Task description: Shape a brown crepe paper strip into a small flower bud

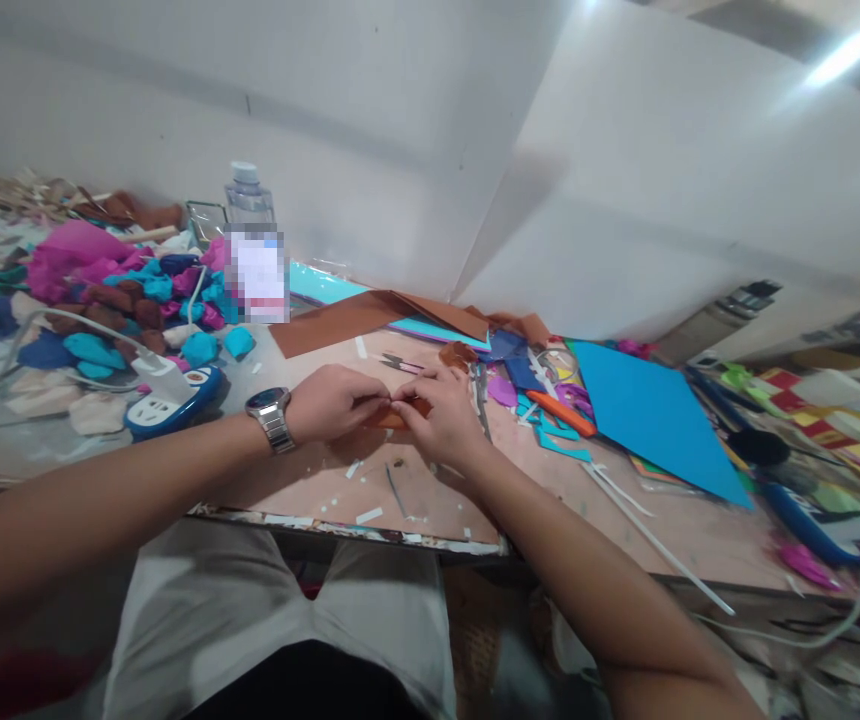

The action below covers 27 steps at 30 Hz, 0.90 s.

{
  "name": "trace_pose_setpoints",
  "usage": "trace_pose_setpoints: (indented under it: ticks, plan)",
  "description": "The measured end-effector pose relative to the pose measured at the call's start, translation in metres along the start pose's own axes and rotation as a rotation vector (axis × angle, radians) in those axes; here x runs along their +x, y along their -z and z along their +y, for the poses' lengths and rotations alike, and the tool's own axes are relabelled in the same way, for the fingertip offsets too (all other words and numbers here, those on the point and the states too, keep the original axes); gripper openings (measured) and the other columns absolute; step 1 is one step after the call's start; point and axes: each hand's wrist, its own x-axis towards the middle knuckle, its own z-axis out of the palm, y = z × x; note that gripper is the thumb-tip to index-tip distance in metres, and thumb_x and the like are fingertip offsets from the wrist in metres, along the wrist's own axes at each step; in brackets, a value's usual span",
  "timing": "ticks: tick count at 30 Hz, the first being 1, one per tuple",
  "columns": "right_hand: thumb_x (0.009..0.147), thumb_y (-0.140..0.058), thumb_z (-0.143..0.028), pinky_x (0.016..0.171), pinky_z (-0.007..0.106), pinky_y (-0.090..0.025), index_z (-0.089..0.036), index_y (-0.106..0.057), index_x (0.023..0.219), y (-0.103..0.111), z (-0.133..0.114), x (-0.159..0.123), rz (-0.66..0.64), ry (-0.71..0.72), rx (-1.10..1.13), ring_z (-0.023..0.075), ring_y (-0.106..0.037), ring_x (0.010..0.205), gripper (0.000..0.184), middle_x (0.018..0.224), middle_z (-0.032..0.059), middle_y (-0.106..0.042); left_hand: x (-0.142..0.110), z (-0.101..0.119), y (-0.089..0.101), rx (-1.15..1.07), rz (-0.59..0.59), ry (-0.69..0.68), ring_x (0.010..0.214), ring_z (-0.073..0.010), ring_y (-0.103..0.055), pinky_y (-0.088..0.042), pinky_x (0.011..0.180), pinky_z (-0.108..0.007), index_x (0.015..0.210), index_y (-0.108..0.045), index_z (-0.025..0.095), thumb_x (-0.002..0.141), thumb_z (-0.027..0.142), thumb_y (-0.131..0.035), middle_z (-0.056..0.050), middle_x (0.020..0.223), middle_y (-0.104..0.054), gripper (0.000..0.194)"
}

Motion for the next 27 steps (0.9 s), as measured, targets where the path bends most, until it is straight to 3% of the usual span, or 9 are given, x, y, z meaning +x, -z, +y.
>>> trace_pose_setpoints:
  ticks: [13,27]
  plan:
    - [0.092,-0.065,-0.024,0.097,0.050,-0.042,-0.023,-0.069,0.090,-0.0005,0.0015,-0.0008,-0.032,0.035,0.055,0.0291,-0.057,0.108,0.005,0.097,0.0076,-0.071,0.0009,-0.0017,-0.0020,0.128,-0.035,-0.044,0.072,-0.0173,-0.062,-0.026,0.062,-0.032,0.084,-0.073,0.021,0.101,0.032,-0.050,-0.003,0.082,-0.075,0.031]
    - [0.093,-0.058,-0.024,0.096,0.048,-0.039,-0.022,-0.064,0.084,0.0023,-0.0048,0.0013,-0.118,-0.008,0.115,0.0280,-0.054,0.106,0.011,0.091,0.0060,-0.068,0.0014,0.0007,-0.0017,0.134,-0.066,-0.042,0.077,-0.0190,-0.066,-0.030,0.063,-0.032,0.090,-0.076,0.022,0.103,0.034,-0.049,-0.004,0.091,-0.079,0.033]
